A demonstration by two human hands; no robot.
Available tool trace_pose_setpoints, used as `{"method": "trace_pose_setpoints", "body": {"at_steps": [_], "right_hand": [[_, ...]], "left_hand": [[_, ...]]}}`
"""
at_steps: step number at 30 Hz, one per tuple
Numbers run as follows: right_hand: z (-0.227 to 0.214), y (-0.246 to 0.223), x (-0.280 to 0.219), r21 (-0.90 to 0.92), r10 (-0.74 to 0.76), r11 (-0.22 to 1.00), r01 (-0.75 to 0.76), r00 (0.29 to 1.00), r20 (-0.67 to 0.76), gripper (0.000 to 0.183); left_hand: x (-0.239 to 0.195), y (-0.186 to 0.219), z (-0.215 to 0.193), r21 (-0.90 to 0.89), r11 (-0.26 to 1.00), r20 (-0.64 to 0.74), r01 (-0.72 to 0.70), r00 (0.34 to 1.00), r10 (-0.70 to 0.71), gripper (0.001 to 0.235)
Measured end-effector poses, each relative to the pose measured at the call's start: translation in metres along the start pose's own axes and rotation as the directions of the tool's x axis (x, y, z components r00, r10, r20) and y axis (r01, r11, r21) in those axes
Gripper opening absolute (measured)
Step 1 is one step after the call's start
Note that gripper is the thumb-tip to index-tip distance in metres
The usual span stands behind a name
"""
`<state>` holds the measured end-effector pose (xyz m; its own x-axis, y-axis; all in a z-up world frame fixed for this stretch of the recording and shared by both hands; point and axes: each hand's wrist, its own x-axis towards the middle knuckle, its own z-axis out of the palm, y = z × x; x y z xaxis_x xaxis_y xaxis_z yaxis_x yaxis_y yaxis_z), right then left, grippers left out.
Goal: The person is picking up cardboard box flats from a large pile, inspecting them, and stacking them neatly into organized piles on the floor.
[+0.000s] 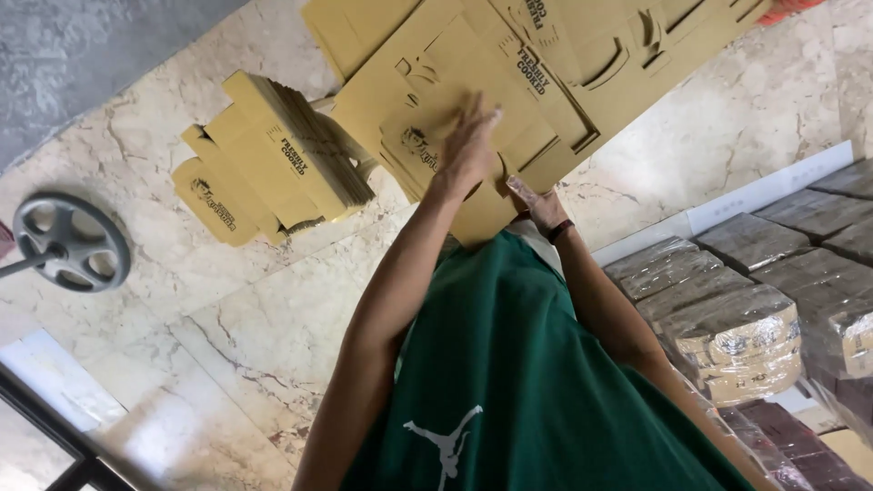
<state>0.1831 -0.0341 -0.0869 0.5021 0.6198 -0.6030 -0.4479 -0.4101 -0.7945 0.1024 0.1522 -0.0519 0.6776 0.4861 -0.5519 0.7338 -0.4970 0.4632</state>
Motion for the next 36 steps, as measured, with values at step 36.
{"method": "trace_pose_setpoints", "body": {"at_steps": [36], "right_hand": [[-0.268,-0.218,0.289,-0.699,-0.170,0.706,-0.115,0.930,-0.325,0.036]], "left_hand": [[-0.126,0.045,0.112,-0.988,-0.149,0.126,-0.047,0.323,-0.938,0.057]]}}
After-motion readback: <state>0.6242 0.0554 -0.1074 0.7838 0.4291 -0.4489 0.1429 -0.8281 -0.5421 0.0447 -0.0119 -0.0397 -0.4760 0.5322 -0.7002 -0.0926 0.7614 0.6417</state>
